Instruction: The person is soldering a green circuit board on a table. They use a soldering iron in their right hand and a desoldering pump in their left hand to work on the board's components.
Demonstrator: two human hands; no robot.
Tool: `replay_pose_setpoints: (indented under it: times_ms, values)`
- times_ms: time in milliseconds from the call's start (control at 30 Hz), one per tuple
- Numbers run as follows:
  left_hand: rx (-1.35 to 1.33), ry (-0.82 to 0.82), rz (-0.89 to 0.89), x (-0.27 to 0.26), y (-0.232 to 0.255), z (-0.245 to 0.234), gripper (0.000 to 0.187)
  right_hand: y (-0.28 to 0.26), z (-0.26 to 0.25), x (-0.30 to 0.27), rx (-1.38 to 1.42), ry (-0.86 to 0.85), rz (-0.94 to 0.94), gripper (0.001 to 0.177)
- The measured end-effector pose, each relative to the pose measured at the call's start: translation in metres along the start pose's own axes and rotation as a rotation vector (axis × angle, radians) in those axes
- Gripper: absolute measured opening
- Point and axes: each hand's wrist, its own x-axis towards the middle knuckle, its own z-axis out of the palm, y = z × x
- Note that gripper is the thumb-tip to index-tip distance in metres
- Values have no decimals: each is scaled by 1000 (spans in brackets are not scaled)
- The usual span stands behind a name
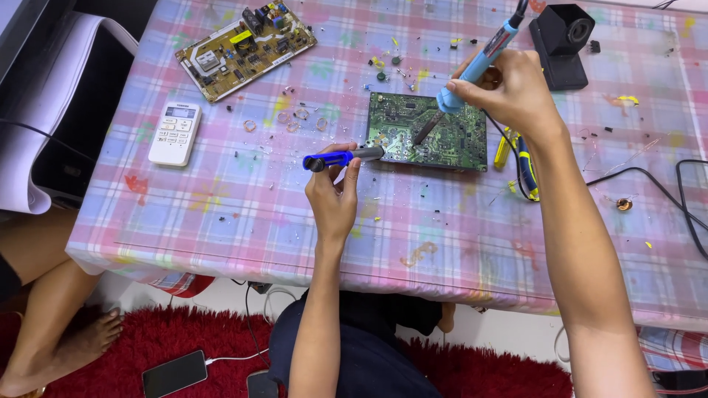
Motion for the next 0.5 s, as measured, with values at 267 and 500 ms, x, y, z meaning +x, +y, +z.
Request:
replay_pose_setpoints:
  times_ms: [267, 500]
  values:
    - [-22, 1, 9, -1, -1, 0, 17, 0, 0, 4, -60, -26, 56, 11]
    - [-30, 5, 6, -1, 0, 1, 18, -14, -6, 1, -56, -85, 5, 9]
